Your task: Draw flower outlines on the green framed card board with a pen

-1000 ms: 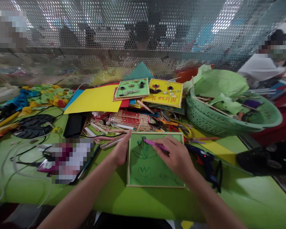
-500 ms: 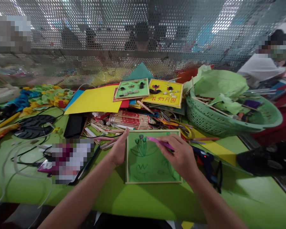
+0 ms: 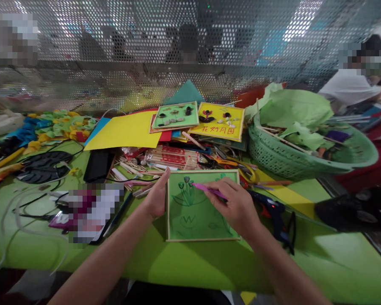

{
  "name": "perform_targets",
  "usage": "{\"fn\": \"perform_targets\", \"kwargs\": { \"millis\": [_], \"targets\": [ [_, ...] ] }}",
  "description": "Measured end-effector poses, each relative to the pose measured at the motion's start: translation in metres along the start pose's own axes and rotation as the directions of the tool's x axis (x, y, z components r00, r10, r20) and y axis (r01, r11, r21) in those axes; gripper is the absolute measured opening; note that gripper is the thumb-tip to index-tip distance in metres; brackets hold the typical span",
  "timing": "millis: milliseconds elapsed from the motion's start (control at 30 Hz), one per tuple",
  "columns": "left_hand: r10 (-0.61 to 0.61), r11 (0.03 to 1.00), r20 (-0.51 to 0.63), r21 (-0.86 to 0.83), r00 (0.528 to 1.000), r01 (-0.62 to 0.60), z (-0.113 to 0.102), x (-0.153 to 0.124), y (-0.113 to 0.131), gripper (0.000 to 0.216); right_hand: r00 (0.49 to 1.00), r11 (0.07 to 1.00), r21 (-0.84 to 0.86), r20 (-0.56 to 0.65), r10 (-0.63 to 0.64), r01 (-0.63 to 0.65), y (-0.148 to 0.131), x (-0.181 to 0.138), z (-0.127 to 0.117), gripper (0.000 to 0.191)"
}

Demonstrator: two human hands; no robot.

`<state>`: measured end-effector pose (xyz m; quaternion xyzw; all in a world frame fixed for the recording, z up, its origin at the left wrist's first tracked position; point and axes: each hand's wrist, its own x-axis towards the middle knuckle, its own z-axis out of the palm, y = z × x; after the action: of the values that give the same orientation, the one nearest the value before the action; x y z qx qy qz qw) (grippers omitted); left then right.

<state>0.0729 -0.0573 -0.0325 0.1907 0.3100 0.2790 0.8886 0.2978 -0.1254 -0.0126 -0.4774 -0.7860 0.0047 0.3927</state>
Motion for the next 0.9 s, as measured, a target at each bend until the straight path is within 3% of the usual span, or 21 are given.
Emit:
{"fn": "perform_targets", "kwargs": {
  "millis": [200, 467, 900],
  "targets": [
    [0.025, 1.000, -0.055, 0.009, 0.998, -0.024, 0.0018, -0.0002, -0.0006, 0.073, 1.000, 1.000, -0.019, 0.007, -0.016, 0.016, -0.0002, -0.0008, -0.0004, 0.013],
    [0.029, 0.999, 0.014, -0.017, 0.999, -0.029, -0.0037, 0.0032, -0.0032, 0.075, 1.000, 1.000, -0.018, 0.016, -0.008, 0.008, 0.0010, -0.0009, 0.0008, 0.012],
    [0.020, 1.000, -0.020, 0.002, 1.000, -0.020, -0.0017, 0.0023, -0.0028, 0.075, 1.000, 0.999, -0.029, 0.010, -0.020, 0.021, 0.0024, -0.0018, 0.0005, 0.015]
  ]
}}
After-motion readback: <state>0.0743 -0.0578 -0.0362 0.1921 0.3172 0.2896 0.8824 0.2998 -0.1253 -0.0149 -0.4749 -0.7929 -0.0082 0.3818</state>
